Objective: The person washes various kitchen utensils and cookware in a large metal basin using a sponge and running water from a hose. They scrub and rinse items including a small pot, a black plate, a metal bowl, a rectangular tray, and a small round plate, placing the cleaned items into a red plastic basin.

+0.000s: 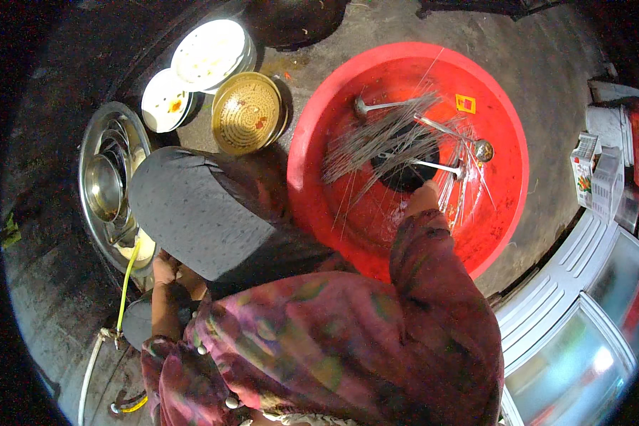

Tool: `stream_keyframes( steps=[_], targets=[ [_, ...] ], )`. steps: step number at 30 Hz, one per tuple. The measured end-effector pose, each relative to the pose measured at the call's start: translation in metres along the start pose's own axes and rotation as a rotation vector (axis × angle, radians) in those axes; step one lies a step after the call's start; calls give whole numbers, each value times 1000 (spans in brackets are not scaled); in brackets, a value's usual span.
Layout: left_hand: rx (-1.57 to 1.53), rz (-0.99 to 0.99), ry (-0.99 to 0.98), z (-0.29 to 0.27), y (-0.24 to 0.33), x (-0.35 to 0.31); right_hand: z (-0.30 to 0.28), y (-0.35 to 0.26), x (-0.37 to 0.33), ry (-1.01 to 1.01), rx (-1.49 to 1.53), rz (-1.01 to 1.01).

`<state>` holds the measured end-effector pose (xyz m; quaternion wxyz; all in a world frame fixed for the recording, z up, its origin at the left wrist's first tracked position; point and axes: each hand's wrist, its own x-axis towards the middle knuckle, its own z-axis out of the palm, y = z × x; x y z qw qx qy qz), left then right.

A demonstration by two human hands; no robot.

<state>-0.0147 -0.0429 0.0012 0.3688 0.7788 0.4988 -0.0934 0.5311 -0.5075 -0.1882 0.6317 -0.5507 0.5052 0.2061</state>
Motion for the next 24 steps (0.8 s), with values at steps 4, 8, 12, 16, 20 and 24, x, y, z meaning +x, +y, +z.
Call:
stream_keyframes(
  steps=[4, 8, 12, 16, 20, 24],
  targets=[
    [56, -148, 18, -11, -14, -56, 39, 30, 16, -50, -114, 56],
    [-98, -364, -19, -22, 28, -38, 45, 21, 24, -29, -89, 64],
    [-260, -378, -10, -16, 2, -31, 63, 24, 36, -14, -64, 119],
    [-154, -294, 20, -11, 28, -34, 72, 31, 12, -408, 220, 212],
    [-162, -242, 15, -6, 43, -25, 65, 25, 7, -418, 190, 48],
    [-382, -290, 22, -3, 17, -23, 54, 18, -73, -537, 193, -64]
  ],
)
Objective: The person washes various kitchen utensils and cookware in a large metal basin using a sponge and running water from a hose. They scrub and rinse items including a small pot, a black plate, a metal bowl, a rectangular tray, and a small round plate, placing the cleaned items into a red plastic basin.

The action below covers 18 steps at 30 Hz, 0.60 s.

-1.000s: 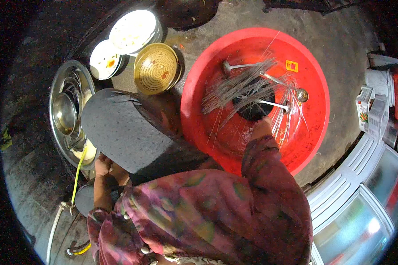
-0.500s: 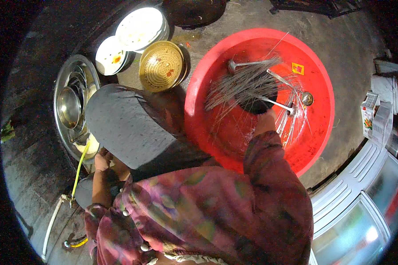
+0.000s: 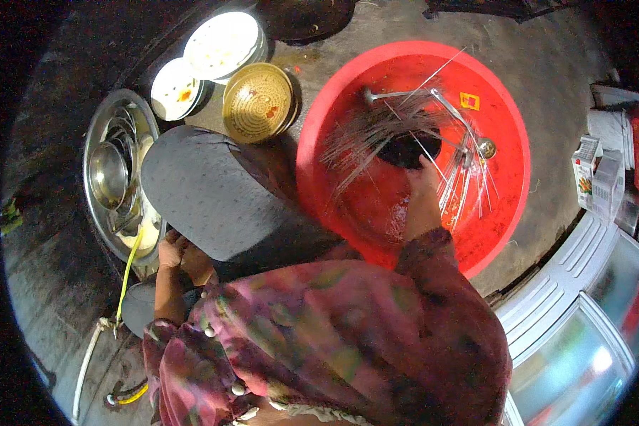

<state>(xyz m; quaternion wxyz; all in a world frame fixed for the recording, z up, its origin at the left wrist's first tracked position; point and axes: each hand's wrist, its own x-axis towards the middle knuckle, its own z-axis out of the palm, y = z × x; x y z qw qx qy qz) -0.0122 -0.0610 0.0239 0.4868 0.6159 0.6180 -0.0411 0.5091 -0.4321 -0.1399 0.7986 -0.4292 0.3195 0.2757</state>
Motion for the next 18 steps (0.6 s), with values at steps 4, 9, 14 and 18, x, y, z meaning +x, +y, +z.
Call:
stream_keyframes(
  steps=[4, 9, 14, 18],
  targets=[
    [141, 156, -11, -11, -58, 33, 13, -27, -47, 0, -209, -19],
    [-47, 101, -29, 0, -53, 45, 54, -56, -116, 87, -647, -122],
    [-242, 109, -41, -2, -56, 53, 33, -70, -120, 189, -1253, -463],
    [-374, -23, -38, -9, -13, 26, 85, -89, -189, 129, -1858, -752]
  ],
)
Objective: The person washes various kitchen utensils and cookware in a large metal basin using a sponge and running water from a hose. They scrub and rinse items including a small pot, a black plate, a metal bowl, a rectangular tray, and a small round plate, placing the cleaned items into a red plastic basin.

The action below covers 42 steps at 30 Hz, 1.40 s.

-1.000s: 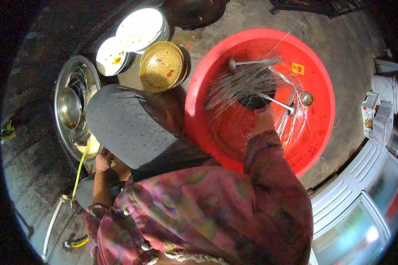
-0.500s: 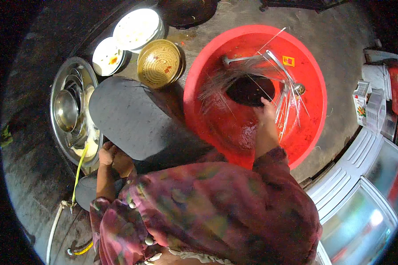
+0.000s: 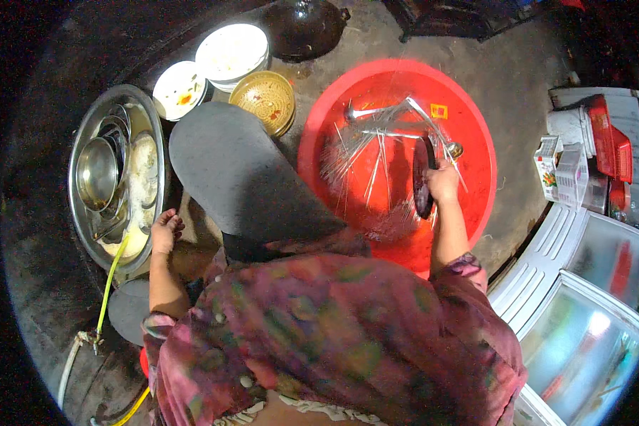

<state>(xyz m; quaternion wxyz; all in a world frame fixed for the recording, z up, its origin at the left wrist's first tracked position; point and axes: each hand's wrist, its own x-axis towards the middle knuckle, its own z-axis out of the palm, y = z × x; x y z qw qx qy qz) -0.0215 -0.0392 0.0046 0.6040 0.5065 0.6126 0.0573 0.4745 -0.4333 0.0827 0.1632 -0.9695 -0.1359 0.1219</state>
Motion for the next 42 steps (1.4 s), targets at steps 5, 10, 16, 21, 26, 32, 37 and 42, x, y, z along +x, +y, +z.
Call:
stream_keyframes(
  steps=[5, 10, 16, 21, 26, 32, 37, 42],
  targets=[
    [-218, 169, 28, -1, 43, -20, -94, -111, -28, 6, -7, -480],
    [-665, 389, -113, 26, 159, -97, -154, -232, -58, 227, -272, -1298],
    [-871, 299, -878, -5, 206, -153, -144, -382, -118, 210, -113, -2096],
    [-1345, 365, -391, -68, 163, -170, -74, -459, -186, 146, 89, -2354],
    [-1364, 741, 215, -159, 88, -180, 5, -504, -230, -131, 216, -2109],
    [-1237, 805, 899, -235, -15, -220, 40, -505, -193, -167, 112, -1872],
    [-1300, 772, 1106, -254, -86, -214, 41, -491, -133, -135, 28, -1604],
    [-1428, 757, 1140, -246, -124, -207, 45, -475, -112, -117, 51, -1458]
  ],
)
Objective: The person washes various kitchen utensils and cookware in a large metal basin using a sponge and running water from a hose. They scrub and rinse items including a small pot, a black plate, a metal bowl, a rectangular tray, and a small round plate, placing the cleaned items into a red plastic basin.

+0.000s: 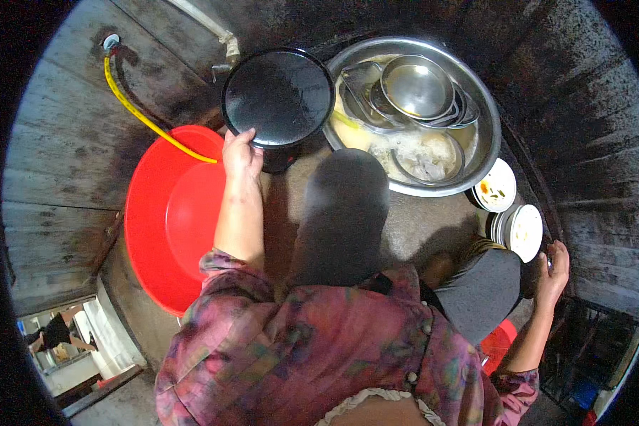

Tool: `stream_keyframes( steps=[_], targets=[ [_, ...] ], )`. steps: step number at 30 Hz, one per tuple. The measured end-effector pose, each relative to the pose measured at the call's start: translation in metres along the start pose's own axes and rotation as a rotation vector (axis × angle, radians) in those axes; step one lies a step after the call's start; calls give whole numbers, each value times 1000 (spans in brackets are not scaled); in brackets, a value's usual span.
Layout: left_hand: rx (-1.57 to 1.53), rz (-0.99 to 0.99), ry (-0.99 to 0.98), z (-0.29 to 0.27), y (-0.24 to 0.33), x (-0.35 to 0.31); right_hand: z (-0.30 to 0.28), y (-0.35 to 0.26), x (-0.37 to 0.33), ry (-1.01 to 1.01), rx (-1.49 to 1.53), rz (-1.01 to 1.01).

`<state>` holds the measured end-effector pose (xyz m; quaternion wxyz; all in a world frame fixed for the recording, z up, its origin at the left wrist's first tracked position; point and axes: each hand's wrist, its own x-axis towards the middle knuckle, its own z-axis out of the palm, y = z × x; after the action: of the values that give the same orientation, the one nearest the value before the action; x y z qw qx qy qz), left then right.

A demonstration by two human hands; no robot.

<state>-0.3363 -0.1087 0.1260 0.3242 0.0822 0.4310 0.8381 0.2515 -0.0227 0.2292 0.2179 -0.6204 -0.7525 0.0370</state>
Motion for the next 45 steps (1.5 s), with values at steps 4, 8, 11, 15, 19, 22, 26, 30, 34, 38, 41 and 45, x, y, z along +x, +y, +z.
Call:
stream_keyframes(
  steps=[4, 8, 11, 15, 19, 22, 26, 30, 34, 38, 41, 45],
  targets=[
    [-26, -31, -1, 0, -9, -3, 10, -8, 1, -19, 5, -50],
    [-43, -45, -36, 3, -15, -2, 25, -34, 6, -35, 91, -65],
    [-62, -71, -84, 3, -22, 0, 35, -40, 8, -39, 85, -123],
    [-21, -78, -59, 15, -21, -4, 53, -33, 2, -33, 85, -114],
    [4, -61, -66, 21, -23, -2, 59, -28, 0, -3, 166, -23],
    [-20, -65, -66, 27, -24, -3, 62, -26, 0, -48, 148, -21],
    [-27, -51, -49, 29, -29, -1, 64, -23, 1, -53, 129, 23],
    [111, -58, 8, 23, -35, 10, 64, -21, 1, -63, 117, 44],
    [442, -180, 53, 51, -35, 4, 64, -19, 2, -55, 88, 7],
    [680, -285, 89, 42, -79, 21, 64, -27, 4, -79, 138, 58],
    [757, -381, 63, 25, -117, 36, 61, -35, 7, -131, 118, 77],
    [839, -460, 50, 41, -153, 41, 61, -33, 6, -114, 162, 81]
  ],
)
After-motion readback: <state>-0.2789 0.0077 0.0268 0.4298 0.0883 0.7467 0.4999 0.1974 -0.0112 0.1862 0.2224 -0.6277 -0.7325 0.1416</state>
